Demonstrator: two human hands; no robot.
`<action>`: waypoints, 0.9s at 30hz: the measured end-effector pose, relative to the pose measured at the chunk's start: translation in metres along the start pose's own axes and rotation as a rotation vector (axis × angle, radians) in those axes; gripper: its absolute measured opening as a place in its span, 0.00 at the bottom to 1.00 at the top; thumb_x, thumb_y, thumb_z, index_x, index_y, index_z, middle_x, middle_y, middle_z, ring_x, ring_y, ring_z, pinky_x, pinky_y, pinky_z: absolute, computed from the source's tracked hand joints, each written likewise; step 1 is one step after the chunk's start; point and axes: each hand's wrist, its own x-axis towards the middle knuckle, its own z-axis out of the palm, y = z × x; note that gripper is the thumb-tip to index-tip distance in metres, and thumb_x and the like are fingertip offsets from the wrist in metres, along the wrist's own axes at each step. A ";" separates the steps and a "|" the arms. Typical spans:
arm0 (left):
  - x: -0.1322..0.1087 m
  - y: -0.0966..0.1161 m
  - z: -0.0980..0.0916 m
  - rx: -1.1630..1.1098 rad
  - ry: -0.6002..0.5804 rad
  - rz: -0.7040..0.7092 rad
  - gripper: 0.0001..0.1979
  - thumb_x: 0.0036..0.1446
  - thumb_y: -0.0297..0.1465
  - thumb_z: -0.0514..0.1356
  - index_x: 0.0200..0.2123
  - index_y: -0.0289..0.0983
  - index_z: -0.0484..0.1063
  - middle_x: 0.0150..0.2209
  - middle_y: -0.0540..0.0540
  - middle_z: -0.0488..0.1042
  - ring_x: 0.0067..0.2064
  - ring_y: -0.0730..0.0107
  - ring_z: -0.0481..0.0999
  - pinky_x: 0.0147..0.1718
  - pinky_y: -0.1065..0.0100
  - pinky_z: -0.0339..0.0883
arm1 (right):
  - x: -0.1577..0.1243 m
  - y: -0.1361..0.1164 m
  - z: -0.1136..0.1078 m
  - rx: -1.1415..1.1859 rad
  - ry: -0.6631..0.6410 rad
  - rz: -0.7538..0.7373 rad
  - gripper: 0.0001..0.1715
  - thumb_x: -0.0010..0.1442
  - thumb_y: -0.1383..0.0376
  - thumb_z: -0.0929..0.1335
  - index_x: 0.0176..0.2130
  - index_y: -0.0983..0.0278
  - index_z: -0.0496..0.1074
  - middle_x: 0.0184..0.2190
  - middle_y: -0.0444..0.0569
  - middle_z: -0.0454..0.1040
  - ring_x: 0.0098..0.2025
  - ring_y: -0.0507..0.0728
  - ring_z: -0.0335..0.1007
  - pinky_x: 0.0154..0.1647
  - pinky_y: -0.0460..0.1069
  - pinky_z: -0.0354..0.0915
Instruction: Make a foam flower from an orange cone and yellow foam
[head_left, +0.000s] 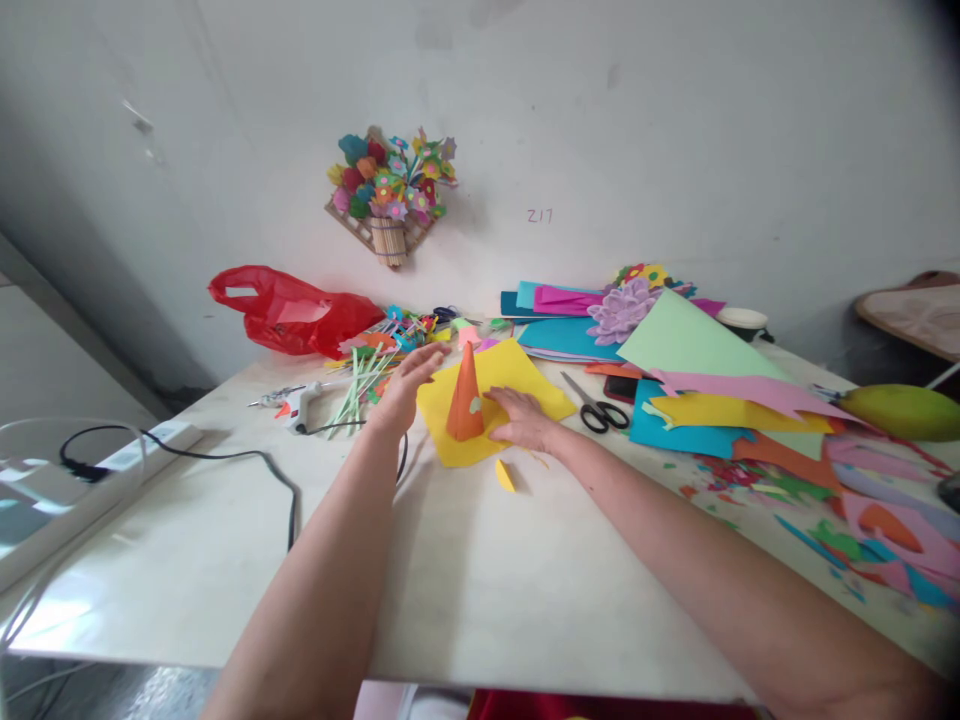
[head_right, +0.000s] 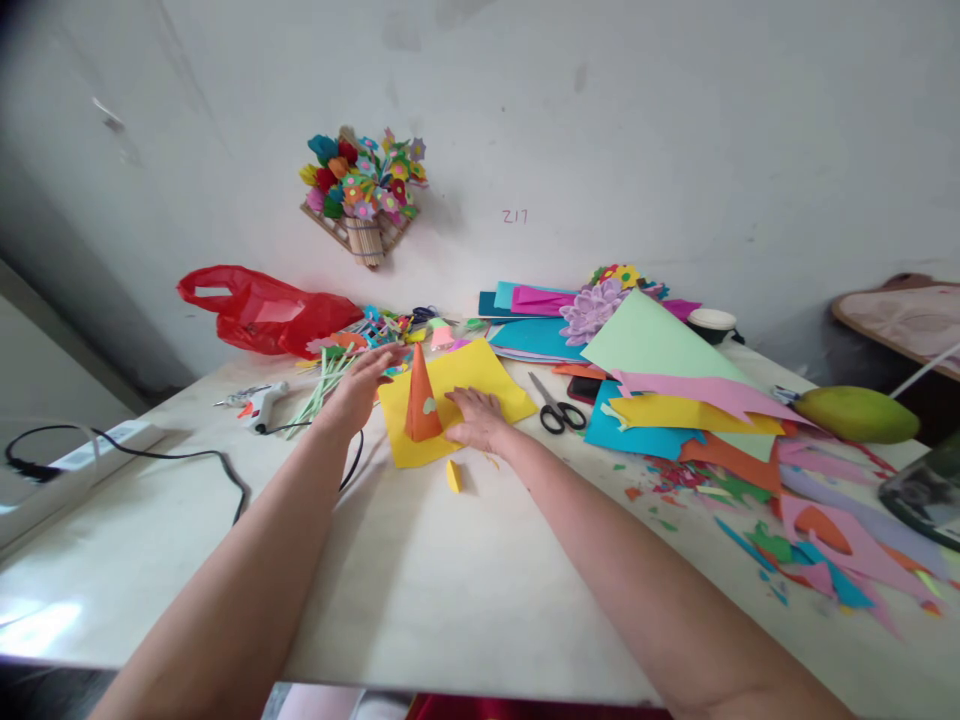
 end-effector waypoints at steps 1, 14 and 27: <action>-0.001 0.001 0.000 0.088 -0.050 -0.009 0.28 0.47 0.43 0.61 0.49 0.35 0.69 0.52 0.40 0.70 0.55 0.54 0.66 0.51 0.59 0.58 | 0.000 0.001 -0.001 0.010 0.017 -0.003 0.42 0.47 0.62 0.67 0.60 0.64 0.57 0.64 0.50 0.51 0.65 0.60 0.42 0.63 0.56 0.41; -0.006 -0.010 0.016 0.371 -0.219 -0.028 0.26 0.43 0.48 0.62 0.39 0.35 0.75 0.44 0.40 0.75 0.45 0.56 0.72 0.42 0.64 0.64 | -0.025 0.014 -0.043 -0.285 0.177 0.202 0.20 0.52 0.67 0.62 0.45 0.60 0.72 0.44 0.49 0.75 0.46 0.59 0.70 0.42 0.50 0.63; 0.000 -0.017 0.003 0.125 0.251 -0.326 0.27 0.46 0.54 0.54 0.37 0.38 0.72 0.40 0.40 0.76 0.40 0.62 0.74 0.34 0.64 0.64 | -0.041 0.012 -0.036 -0.743 -0.062 -0.156 0.18 0.54 0.76 0.60 0.36 0.64 0.75 0.32 0.56 0.77 0.39 0.61 0.73 0.35 0.51 0.60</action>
